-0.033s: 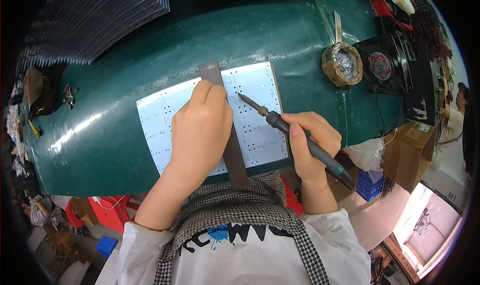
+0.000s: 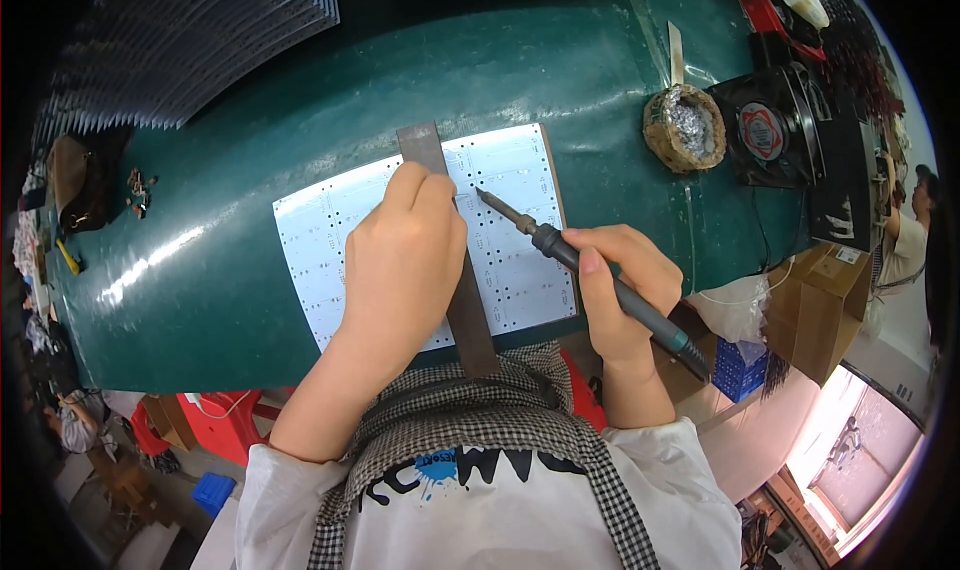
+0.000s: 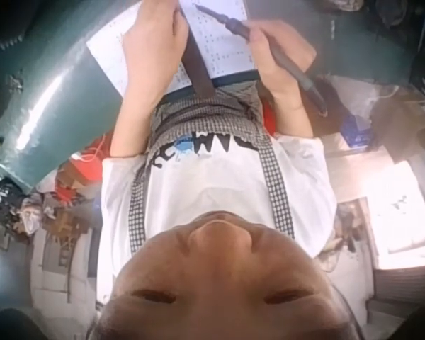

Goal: The person solders components onto an LED light panel at a workbench. This is done by hand using a soldering iron and solder wire.

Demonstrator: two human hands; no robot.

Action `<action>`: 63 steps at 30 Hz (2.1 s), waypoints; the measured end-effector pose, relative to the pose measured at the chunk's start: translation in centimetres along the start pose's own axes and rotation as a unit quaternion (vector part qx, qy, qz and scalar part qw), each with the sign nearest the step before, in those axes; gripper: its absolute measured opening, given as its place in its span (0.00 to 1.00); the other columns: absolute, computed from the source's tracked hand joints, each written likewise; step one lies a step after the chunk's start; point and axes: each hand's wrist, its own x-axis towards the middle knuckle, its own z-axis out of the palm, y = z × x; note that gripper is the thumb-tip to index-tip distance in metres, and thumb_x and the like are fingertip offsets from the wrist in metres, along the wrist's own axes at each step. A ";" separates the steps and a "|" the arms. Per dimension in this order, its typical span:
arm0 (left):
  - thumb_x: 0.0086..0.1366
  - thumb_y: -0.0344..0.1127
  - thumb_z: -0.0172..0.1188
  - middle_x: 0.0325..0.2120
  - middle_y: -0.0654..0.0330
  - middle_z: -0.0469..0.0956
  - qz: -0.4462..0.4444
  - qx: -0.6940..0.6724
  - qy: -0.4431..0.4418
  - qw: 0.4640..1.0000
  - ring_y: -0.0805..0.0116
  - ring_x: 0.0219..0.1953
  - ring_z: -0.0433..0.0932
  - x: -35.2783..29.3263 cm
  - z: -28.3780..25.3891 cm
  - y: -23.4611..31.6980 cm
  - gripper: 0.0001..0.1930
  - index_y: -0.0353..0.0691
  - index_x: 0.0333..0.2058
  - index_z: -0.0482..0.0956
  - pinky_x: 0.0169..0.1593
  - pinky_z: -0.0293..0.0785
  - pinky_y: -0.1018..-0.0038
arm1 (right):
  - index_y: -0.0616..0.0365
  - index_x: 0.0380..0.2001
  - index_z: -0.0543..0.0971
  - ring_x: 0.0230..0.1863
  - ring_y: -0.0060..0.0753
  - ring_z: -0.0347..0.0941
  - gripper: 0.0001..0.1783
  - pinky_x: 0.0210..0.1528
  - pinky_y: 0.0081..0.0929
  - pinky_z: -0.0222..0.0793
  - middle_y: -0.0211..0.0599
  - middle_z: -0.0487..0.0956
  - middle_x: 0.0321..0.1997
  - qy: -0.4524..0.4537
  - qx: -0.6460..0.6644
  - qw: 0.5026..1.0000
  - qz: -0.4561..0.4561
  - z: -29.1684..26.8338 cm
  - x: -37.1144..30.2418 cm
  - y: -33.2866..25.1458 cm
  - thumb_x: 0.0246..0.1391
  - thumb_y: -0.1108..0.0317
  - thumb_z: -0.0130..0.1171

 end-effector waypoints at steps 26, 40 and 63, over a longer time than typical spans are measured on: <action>0.55 0.23 0.59 0.28 0.58 0.74 -0.031 -0.046 0.007 0.998 0.58 0.25 0.76 -1.6 -0.7 0.4 0.04 0.36 0.29 0.73 0.26 0.73 0.68 | 0.66 0.31 0.81 0.24 0.34 0.76 0.07 0.27 0.23 0.70 0.43 0.79 0.25 0.005 0.014 1.000 0.016 -0.6 -0.7 -0.7 0.46 0.77 0.58; 0.53 0.22 0.59 0.32 0.55 0.77 -0.005 -0.045 0.044 0.998 0.57 0.30 0.79 -2.1 -0.2 -0.4 0.07 0.34 0.32 0.73 0.31 0.76 0.69 | 0.66 0.32 0.80 0.24 0.34 0.76 0.08 0.27 0.23 0.70 0.43 0.79 0.25 -0.005 -0.037 0.999 -0.001 1.0 0.6 -0.8 0.46 0.77 0.59; 0.53 0.22 0.60 0.40 0.51 0.76 -0.018 -0.018 0.038 0.999 0.55 0.29 0.78 -3.8 0.0 1.2 0.07 0.36 0.31 0.72 0.32 0.75 0.69 | 0.66 0.32 0.80 0.25 0.35 0.76 0.08 0.28 0.23 0.71 0.44 0.79 0.25 -0.003 -0.011 1.000 0.009 -1.2 -2.6 -1.4 0.45 0.78 0.58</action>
